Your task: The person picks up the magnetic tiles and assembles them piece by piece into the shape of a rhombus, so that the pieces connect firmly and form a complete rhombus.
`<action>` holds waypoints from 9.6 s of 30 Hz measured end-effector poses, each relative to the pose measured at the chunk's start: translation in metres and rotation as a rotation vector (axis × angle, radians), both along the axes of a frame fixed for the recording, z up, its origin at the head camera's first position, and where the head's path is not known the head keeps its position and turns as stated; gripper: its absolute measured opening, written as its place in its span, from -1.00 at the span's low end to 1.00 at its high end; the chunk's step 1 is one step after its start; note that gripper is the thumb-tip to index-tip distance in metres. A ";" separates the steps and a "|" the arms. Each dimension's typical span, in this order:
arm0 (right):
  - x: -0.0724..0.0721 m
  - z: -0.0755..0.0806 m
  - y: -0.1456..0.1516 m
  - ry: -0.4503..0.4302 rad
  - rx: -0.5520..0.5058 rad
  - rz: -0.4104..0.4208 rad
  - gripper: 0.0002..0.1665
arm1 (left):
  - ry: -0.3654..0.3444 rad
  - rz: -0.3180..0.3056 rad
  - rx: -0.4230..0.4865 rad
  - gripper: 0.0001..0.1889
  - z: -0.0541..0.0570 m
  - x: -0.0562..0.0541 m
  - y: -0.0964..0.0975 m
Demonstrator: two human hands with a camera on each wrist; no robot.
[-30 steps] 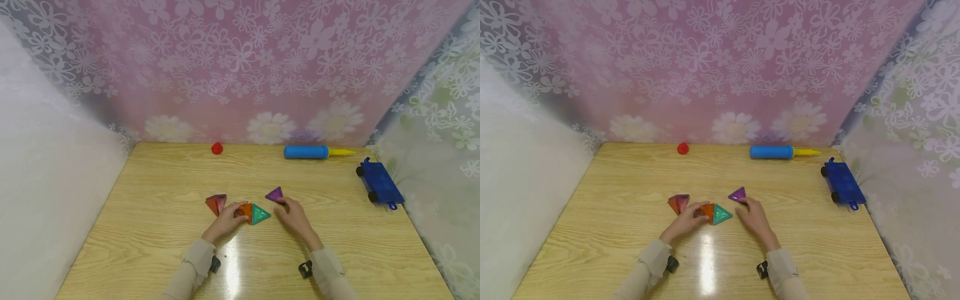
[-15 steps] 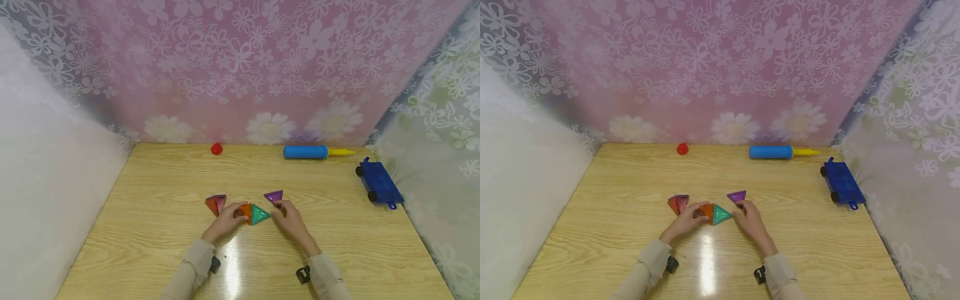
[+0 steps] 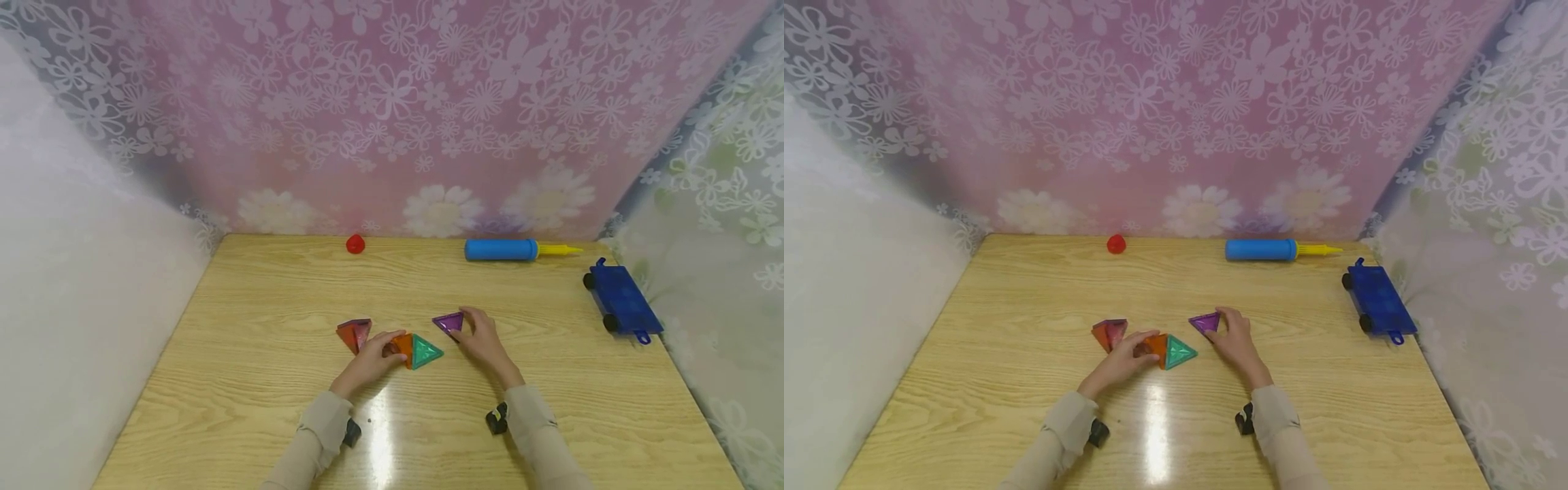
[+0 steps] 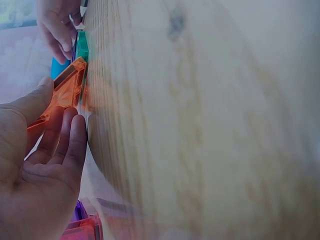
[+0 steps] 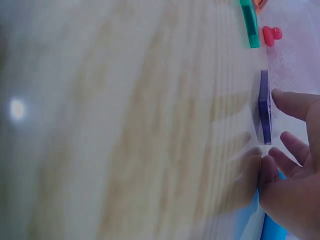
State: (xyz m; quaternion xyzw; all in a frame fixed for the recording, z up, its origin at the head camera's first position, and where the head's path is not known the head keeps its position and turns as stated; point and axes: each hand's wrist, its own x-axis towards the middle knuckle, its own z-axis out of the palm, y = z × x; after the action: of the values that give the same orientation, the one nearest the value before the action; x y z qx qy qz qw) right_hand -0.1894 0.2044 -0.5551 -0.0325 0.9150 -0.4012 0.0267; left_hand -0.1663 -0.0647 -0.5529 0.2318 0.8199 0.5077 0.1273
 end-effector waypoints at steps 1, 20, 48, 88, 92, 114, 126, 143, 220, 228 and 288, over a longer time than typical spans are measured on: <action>-0.001 0.000 0.000 0.003 0.008 0.004 -0.32 | -0.002 -0.001 0.000 -0.49 0.000 0.000 0.000; -0.003 -0.001 -0.005 -0.001 -0.101 -0.009 -0.33 | -0.004 0.000 0.007 -0.48 -0.003 -0.001 0.001; 0.006 0.000 -0.021 0.021 -0.188 0.037 -0.37 | -0.076 0.032 0.019 -0.49 -0.001 -0.003 0.005; 0.023 0.007 -0.032 0.015 -0.235 0.014 -0.62 | -0.028 0.038 0.048 -0.48 0.001 -0.002 0.011; 0.025 0.010 -0.036 0.011 -0.245 0.018 -0.63 | -0.021 0.044 0.037 -0.48 0.004 0.000 0.012; 0.032 0.010 -0.044 0.042 -0.283 0.107 -0.66 | -0.035 0.018 0.052 -0.50 0.004 -0.003 0.017; 0.039 0.018 -0.049 0.070 -0.288 0.181 -0.68 | -0.044 -0.004 0.024 -0.50 0.008 -0.002 0.019; 0.050 0.047 -0.054 0.072 -0.270 0.238 -0.67 | -0.027 -0.016 0.009 -0.50 0.004 -0.003 0.020; 0.040 0.007 -0.046 0.024 -0.161 0.224 -0.35 | 0.033 0.297 -0.058 -0.49 0.022 -0.014 -0.069; 0.038 0.005 -0.047 0.010 -0.151 0.194 -0.42 | 0.193 0.124 0.027 -0.55 -0.009 -0.025 -0.076; 0.022 0.008 -0.044 0.183 -0.129 0.278 -0.58 | 0.086 0.089 -0.020 -0.65 0.010 -0.010 -0.006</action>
State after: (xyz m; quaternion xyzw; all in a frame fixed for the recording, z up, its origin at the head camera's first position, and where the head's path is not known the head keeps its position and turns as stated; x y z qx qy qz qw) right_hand -0.1674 0.1604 -0.5472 -0.1966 0.8728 -0.4467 -0.0038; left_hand -0.1765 -0.0702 -0.5430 0.2153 0.8391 0.4944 0.0717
